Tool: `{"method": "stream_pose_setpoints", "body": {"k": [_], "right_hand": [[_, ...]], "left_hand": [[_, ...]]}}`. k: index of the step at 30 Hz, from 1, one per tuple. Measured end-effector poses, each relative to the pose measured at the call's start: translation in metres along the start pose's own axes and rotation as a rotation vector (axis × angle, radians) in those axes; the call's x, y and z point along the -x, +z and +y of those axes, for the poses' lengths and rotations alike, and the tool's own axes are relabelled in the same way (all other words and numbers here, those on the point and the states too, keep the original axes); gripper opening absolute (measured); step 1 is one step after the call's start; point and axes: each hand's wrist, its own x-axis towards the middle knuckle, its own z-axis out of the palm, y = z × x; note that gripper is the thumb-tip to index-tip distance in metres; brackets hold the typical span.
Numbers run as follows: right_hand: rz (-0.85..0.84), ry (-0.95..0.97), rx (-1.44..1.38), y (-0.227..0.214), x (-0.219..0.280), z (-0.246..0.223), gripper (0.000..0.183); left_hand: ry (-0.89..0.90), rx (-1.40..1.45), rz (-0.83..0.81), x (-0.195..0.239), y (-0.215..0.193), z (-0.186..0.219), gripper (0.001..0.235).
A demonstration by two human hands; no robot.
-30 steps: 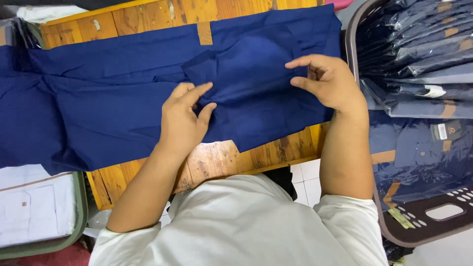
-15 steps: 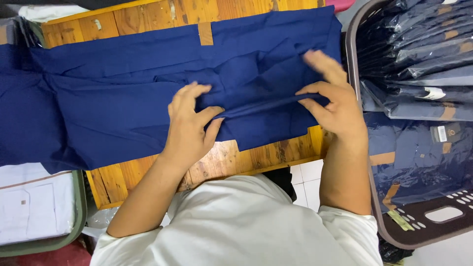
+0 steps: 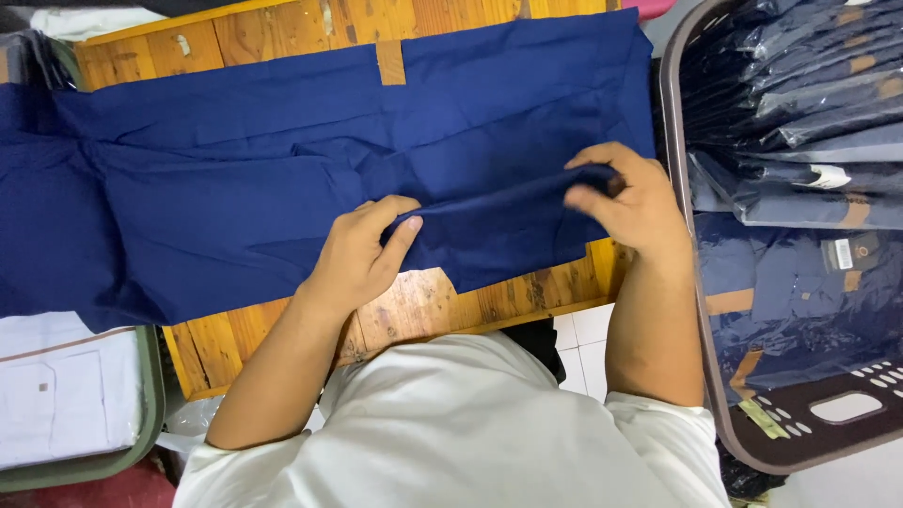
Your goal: A person folds a blue shirt on a wooden table, attaches a brand tag, and then places the folded shirt into a clear plastic bag.
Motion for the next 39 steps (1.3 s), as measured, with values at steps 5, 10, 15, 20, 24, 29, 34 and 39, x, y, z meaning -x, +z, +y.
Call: {"method": "stream_pose_setpoints", "body": {"k": [5, 10, 15, 20, 24, 29, 34, 39], "right_hand": [[-0.119, 0.089, 0.015, 0.002, 0.01, 0.0, 0.038], [-0.091, -0.122, -0.064, 0.003, 0.014, -0.005, 0.021], [0.041, 0.176, 0.086, 0.004, 0.018, 0.036, 0.026], [0.08, 0.21, 0.139, 0.014, -0.002, 0.03, 0.023], [0.172, 0.238, 0.167, 0.025, -0.006, 0.035, 0.013], [0.164, 0.304, 0.273, 0.029, -0.014, -0.018, 0.028], [0.241, -0.09, 0.704, 0.044, -0.002, -0.022, 0.046], [-0.143, -0.129, 0.734, 0.086, 0.021, -0.035, 0.077]], "left_hand": [[-0.077, 0.086, 0.001, -0.001, -0.003, -0.004, 0.013], [-0.091, 0.122, -0.02, -0.001, -0.005, -0.002, 0.01], [-0.259, 0.055, -0.01, -0.011, -0.003, -0.013, 0.01], [-0.338, 0.025, 0.066, -0.028, -0.001, -0.012, 0.01], [-0.311, -0.019, 0.133, -0.039, 0.006, -0.025, 0.024], [-0.165, -0.431, 0.186, -0.038, 0.017, -0.02, 0.024], [0.085, -0.651, 0.083, -0.025, 0.024, 0.01, 0.046], [0.071, -0.648, -0.406, -0.008, 0.032, -0.009, 0.083]]}}
